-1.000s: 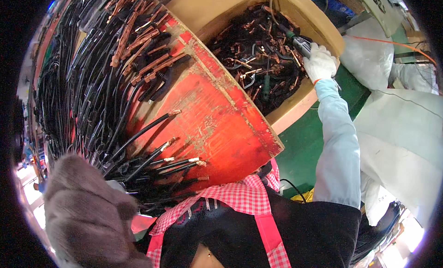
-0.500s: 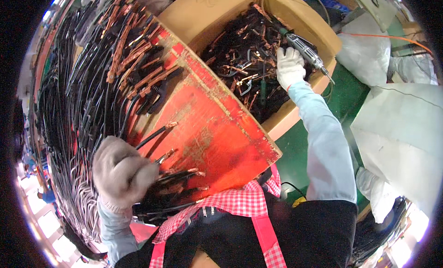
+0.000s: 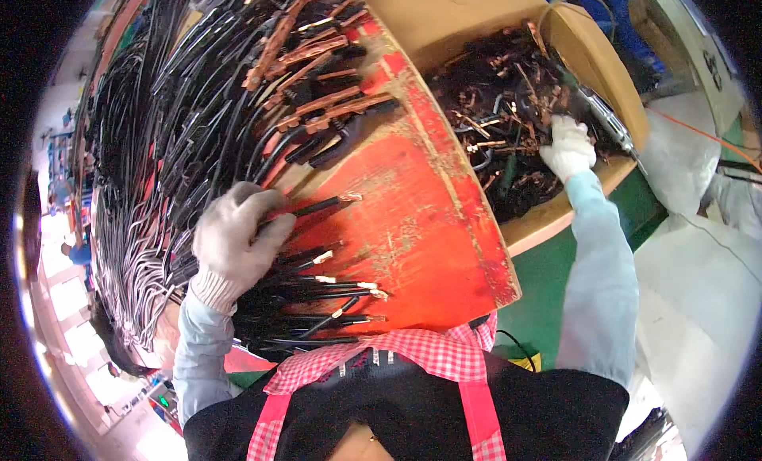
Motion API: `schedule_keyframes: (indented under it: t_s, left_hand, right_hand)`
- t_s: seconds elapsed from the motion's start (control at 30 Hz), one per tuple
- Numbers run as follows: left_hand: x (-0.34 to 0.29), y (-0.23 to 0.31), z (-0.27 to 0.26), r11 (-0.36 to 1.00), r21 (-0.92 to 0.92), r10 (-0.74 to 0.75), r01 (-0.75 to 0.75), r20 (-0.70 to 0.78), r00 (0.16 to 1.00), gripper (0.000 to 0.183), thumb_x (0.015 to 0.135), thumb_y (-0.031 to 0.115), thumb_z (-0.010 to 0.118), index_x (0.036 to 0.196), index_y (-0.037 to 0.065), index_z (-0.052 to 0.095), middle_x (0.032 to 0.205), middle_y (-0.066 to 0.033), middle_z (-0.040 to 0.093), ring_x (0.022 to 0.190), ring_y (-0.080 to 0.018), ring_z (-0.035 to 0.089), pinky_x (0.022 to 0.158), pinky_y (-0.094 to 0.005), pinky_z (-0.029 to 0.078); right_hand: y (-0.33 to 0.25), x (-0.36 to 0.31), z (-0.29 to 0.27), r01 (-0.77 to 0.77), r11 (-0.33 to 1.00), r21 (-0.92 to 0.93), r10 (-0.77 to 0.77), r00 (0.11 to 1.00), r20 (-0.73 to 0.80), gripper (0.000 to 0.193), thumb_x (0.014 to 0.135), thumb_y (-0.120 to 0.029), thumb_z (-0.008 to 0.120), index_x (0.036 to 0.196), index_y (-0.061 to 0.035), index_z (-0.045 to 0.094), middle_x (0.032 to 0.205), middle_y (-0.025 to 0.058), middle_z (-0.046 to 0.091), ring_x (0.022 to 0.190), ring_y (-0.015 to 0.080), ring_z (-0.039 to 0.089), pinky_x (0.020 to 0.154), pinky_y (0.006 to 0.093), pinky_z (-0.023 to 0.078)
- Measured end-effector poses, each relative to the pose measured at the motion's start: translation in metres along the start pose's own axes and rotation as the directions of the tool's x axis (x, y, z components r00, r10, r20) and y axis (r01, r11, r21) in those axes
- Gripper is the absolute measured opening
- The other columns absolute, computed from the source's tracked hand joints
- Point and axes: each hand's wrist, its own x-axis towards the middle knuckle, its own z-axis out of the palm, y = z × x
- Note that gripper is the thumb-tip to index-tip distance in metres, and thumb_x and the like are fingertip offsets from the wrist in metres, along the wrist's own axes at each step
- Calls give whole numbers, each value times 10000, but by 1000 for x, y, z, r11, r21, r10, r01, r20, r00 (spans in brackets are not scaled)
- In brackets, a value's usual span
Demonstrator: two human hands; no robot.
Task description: The recorder uses a pneumatic tool to crimp metal connectors onto the ends of electrical wires.
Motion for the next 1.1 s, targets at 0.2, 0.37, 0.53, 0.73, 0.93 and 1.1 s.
schedule_keyframes:
  t_s: [0.2, 0.37, 0.53, 0.73, 0.93, 1.1]
  left_hand:
    - [0, 9, 16, 997, 73, -44, 16, 388, 921, 296, 884, 317, 680, 1088, 102, 690, 904, -151, 698, 849, -349, 692, 724, -482, 530]
    - [11, 7, 14, 976, -212, 33, 41, 337, 941, 280, 918, 316, 647, 1083, 99, 709, 887, -168, 704, 853, -350, 699, 723, -442, 548]
    - [30, 24, 16, 933, -360, 113, 10, 317, 942, 280, 941, 322, 634, 1078, 93, 718, 894, -166, 710, 837, -328, 703, 717, -410, 552]
    - [30, 25, 17, 866, -482, 58, 131, 358, 932, 239, 968, 284, 622, 1068, 88, 718, 834, -125, 707, 759, -227, 704, 681, -341, 541]
    - [31, 28, 16, 842, -510, 30, 176, 370, 928, 222, 977, 246, 611, 1045, 63, 717, 780, -83, 685, 693, -172, 654, 674, -317, 526]
    - [36, 15, 19, 766, -609, 88, 206, 417, 905, 293, 1022, 253, 553, 1167, 30, 676, 836, -49, 665, 724, -112, 595, 672, -289, 519]
  right_hand:
    - [-94, -45, -47, 299, 935, 191, -323, 940, 110, 449, 789, -260, 758, 1203, -166, 613, 1213, 129, 643, 1147, 336, 631, 971, 457, 531]
    - [-71, -29, 182, 62, 857, 512, -228, 936, 267, 454, 976, -433, 530, 1310, -129, 569, 1199, 174, 669, 1160, 318, 645, 946, 408, 525]
    - [-74, -82, 37, -155, 646, 748, 34, 984, 175, 480, 948, -401, 617, 1313, -93, 572, 1235, 186, 663, 1172, 331, 634, 974, 400, 504]
    - [-65, -113, -51, -79, 831, 551, 78, 997, 26, 653, 847, -463, 751, 1307, -32, 580, 1214, 214, 680, 1156, 365, 643, 984, 424, 498]
    - [-72, -123, -97, -104, 954, 281, 110, 994, -6, 913, 787, -702, 676, 1467, -128, 467, 1387, 186, 577, 1223, 363, 600, 991, 461, 495]
    - [-67, -138, -112, 61, 934, 353, 29, 969, -245, 553, 954, -520, 574, 1368, -154, 571, 1178, 154, 664, 1068, 325, 668, 897, 438, 522]
